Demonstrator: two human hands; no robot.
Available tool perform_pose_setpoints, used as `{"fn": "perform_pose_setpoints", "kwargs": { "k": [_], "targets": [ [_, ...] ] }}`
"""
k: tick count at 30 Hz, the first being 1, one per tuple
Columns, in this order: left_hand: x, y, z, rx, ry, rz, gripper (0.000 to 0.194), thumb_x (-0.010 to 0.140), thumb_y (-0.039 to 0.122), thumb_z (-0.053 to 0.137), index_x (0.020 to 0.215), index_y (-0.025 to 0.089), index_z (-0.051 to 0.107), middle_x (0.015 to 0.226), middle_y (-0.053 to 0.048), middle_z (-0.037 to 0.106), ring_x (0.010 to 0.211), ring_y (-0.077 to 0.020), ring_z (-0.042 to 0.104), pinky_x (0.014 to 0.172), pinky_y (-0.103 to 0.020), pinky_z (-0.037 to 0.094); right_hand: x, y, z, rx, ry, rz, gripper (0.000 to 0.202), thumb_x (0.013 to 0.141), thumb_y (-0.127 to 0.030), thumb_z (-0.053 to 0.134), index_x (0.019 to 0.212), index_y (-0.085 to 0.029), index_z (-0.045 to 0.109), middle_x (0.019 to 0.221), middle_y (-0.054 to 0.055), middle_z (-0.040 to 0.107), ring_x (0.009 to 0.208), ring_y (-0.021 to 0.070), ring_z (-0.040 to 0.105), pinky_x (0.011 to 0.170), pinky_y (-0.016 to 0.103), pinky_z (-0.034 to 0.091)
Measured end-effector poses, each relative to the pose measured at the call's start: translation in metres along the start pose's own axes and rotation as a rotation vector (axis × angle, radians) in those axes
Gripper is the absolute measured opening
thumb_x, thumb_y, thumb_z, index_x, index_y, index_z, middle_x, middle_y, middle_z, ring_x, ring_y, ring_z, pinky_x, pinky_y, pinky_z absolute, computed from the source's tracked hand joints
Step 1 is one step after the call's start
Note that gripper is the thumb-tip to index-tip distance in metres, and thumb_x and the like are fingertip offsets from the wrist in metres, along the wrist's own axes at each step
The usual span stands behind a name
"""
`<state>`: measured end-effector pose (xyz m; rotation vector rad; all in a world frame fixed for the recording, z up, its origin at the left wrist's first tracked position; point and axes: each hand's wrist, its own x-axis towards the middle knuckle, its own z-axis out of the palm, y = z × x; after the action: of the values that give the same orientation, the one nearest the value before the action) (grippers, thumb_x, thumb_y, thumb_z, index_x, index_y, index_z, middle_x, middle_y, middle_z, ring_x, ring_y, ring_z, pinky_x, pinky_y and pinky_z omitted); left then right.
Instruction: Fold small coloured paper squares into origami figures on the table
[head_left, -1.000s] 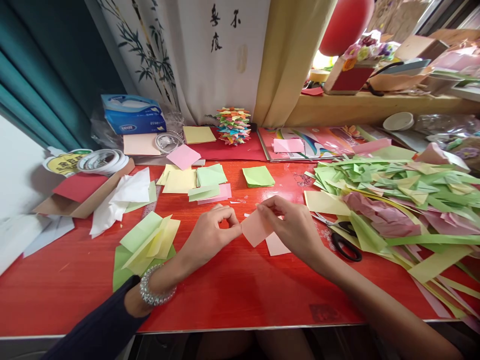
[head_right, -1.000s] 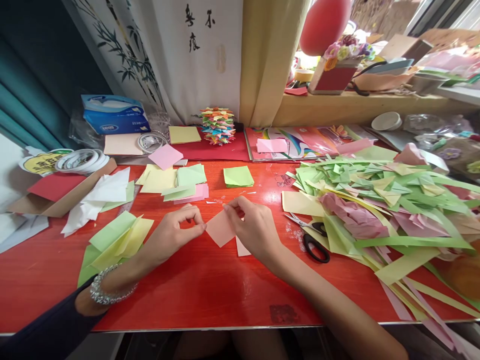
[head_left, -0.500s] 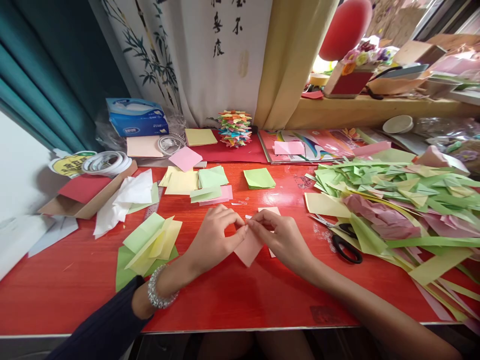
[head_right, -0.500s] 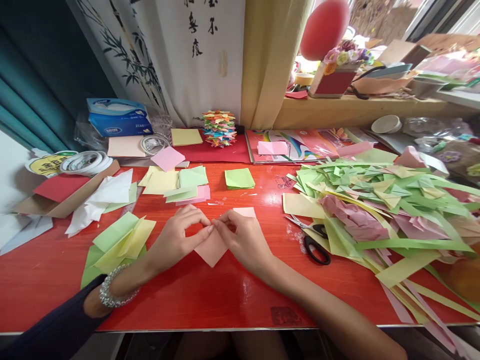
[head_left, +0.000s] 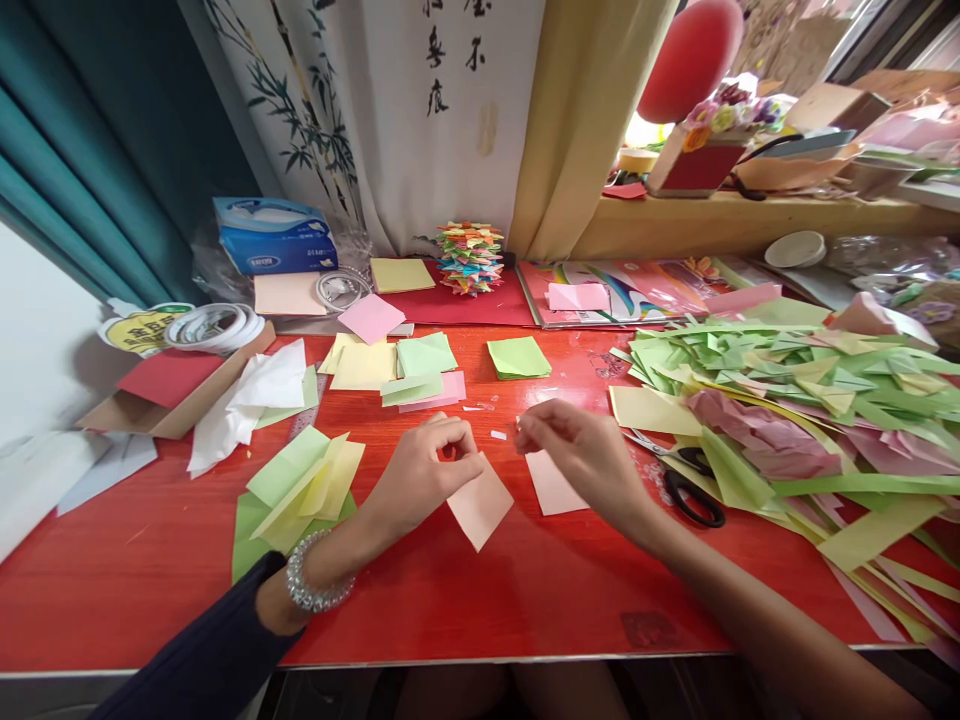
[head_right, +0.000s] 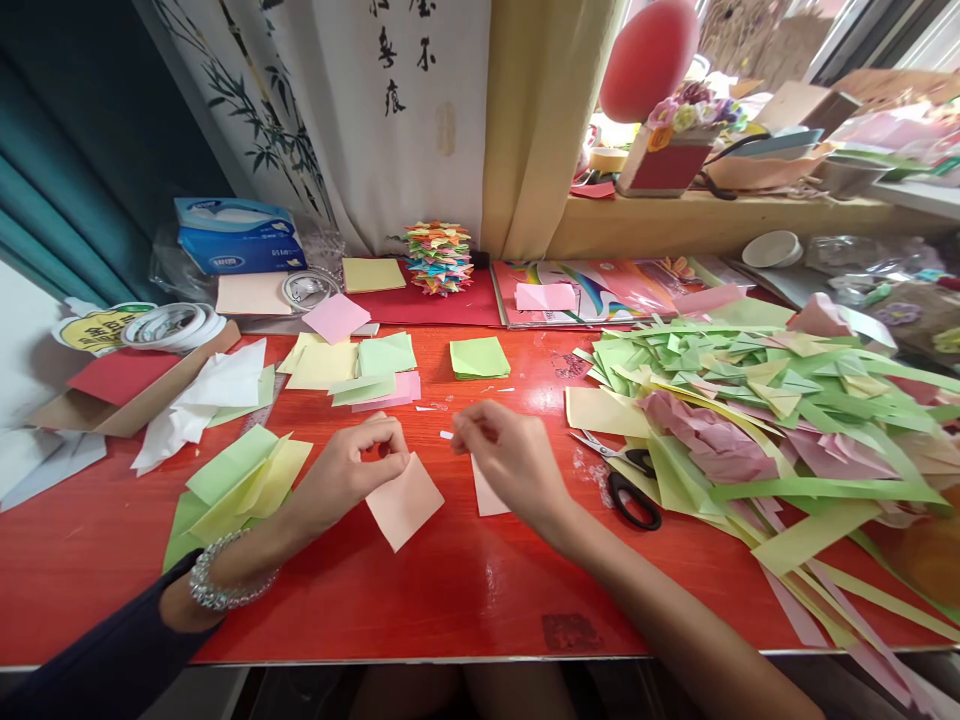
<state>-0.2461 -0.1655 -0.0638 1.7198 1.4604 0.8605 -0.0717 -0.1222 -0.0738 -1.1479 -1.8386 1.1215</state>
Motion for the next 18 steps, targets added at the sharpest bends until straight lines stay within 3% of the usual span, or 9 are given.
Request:
{"fn": "perform_pose_setpoints", "kwargs": {
  "k": [2, 5, 8, 12, 18],
  "targets": [
    [0.0, 0.001, -0.001, -0.017, 0.003, 0.013, 0.021, 0.077, 0.018, 0.047, 0.057, 0.019, 0.04, 0.063, 0.003, 0.045, 0.069, -0.0136, 0.041, 0.064, -0.025, 0.033, 0.003, 0.001, -0.004, 0.083, 0.018, 0.011, 0.021, 0.085, -0.034, 0.047, 0.079, -0.016, 0.056, 0.075, 0.005, 0.065, 0.071, 0.0146, 0.062, 0.069, 0.028, 0.049],
    [0.0, 0.003, -0.001, -0.008, -0.023, 0.042, 0.016, 0.079, 0.019, 0.048, 0.063, 0.019, 0.048, 0.068, 0.003, 0.051, 0.073, -0.0144, 0.043, 0.069, -0.026, 0.034, 0.003, 0.0, -0.002, 0.141, -0.138, -0.016, 0.02, 0.083, -0.036, 0.051, 0.084, -0.016, 0.058, 0.081, 0.005, 0.065, 0.076, 0.0148, 0.062, 0.07, 0.027, 0.048],
    [-0.001, 0.003, 0.0, 0.021, -0.039, 0.055, 0.014, 0.081, 0.021, 0.048, 0.068, 0.02, 0.054, 0.07, 0.003, 0.054, 0.076, -0.0153, 0.043, 0.071, -0.027, 0.035, -0.001, -0.001, 0.006, 0.057, -0.247, -0.057, 0.02, 0.083, -0.035, 0.05, 0.079, -0.017, 0.057, 0.074, 0.002, 0.062, 0.069, 0.0125, 0.057, 0.059, 0.023, 0.044],
    [-0.001, 0.002, 0.001, 0.044, -0.047, 0.064, 0.015, 0.082, 0.025, 0.049, 0.07, 0.02, 0.057, 0.071, 0.003, 0.055, 0.076, -0.0153, 0.044, 0.07, -0.027, 0.035, -0.002, 0.002, 0.009, -0.116, -0.185, -0.129, 0.022, 0.086, -0.032, 0.048, 0.068, -0.018, 0.05, 0.062, -0.002, 0.054, 0.056, 0.0092, 0.046, 0.05, 0.02, 0.036],
    [0.002, -0.002, 0.001, 0.03, -0.038, 0.053, 0.015, 0.081, 0.024, 0.05, 0.069, 0.02, 0.058, 0.07, 0.002, 0.054, 0.075, -0.0148, 0.045, 0.069, -0.027, 0.036, -0.002, 0.006, 0.007, -0.398, -0.149, -0.318, 0.019, 0.089, -0.027, 0.041, 0.077, -0.017, 0.051, 0.07, 0.002, 0.06, 0.059, 0.011, 0.05, 0.055, 0.022, 0.037]
  ]
}}
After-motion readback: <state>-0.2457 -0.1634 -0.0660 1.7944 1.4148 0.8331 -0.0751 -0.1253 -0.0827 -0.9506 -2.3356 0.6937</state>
